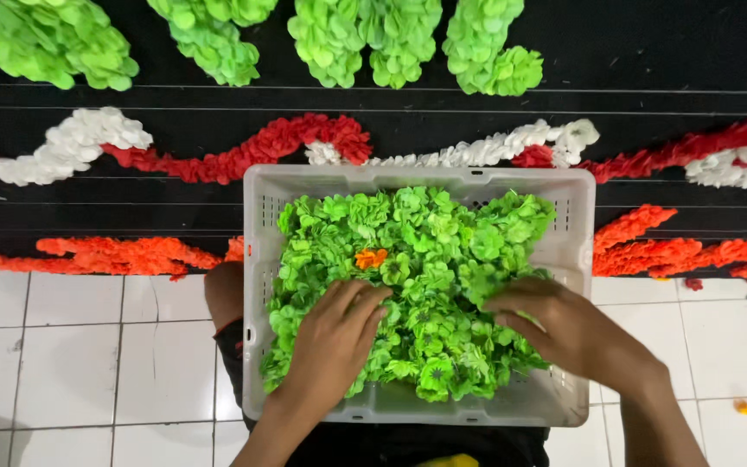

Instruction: The person is arranging green plastic flowers into letters on a board by picking them from a crate and pinning or placing them individually.

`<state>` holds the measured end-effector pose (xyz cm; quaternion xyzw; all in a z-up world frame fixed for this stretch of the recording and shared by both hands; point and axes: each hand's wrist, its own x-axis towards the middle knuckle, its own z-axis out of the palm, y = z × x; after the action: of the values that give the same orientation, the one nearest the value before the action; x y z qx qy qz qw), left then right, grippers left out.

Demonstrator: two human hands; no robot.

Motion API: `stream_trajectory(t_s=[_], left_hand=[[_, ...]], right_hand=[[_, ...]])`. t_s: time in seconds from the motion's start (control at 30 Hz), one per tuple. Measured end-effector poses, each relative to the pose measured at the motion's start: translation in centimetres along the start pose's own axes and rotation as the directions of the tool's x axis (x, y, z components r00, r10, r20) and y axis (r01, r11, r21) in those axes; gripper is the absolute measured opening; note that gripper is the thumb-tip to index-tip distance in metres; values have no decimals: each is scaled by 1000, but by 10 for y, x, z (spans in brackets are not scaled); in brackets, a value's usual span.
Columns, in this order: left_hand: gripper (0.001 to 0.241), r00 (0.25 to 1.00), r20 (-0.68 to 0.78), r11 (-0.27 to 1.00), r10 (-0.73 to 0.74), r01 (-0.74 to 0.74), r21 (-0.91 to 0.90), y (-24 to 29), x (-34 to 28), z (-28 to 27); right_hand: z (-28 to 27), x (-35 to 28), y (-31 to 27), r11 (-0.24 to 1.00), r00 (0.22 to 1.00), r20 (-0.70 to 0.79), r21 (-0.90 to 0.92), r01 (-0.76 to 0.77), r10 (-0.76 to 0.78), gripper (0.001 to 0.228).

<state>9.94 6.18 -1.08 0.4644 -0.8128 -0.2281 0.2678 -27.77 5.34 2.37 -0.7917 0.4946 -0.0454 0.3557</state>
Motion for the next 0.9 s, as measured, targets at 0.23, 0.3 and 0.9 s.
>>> stream_trajectory(t_s=[0.23, 0.3, 0.9], left_hand=[[10, 987, 163, 991, 10, 12, -131, 16, -21, -13], [12, 953, 273, 980, 133, -86, -179, 33, -29, -6], [24, 894, 339, 693, -292, 442, -569, 47, -10, 58]], right_hand=[[14, -26, -16, 990, 984, 138, 102, 101, -114, 40], [21, -34, -24, 972, 997, -63, 226, 64, -51, 28], [46, -57, -18, 931, 968, -175, 346, -113, 183, 26]])
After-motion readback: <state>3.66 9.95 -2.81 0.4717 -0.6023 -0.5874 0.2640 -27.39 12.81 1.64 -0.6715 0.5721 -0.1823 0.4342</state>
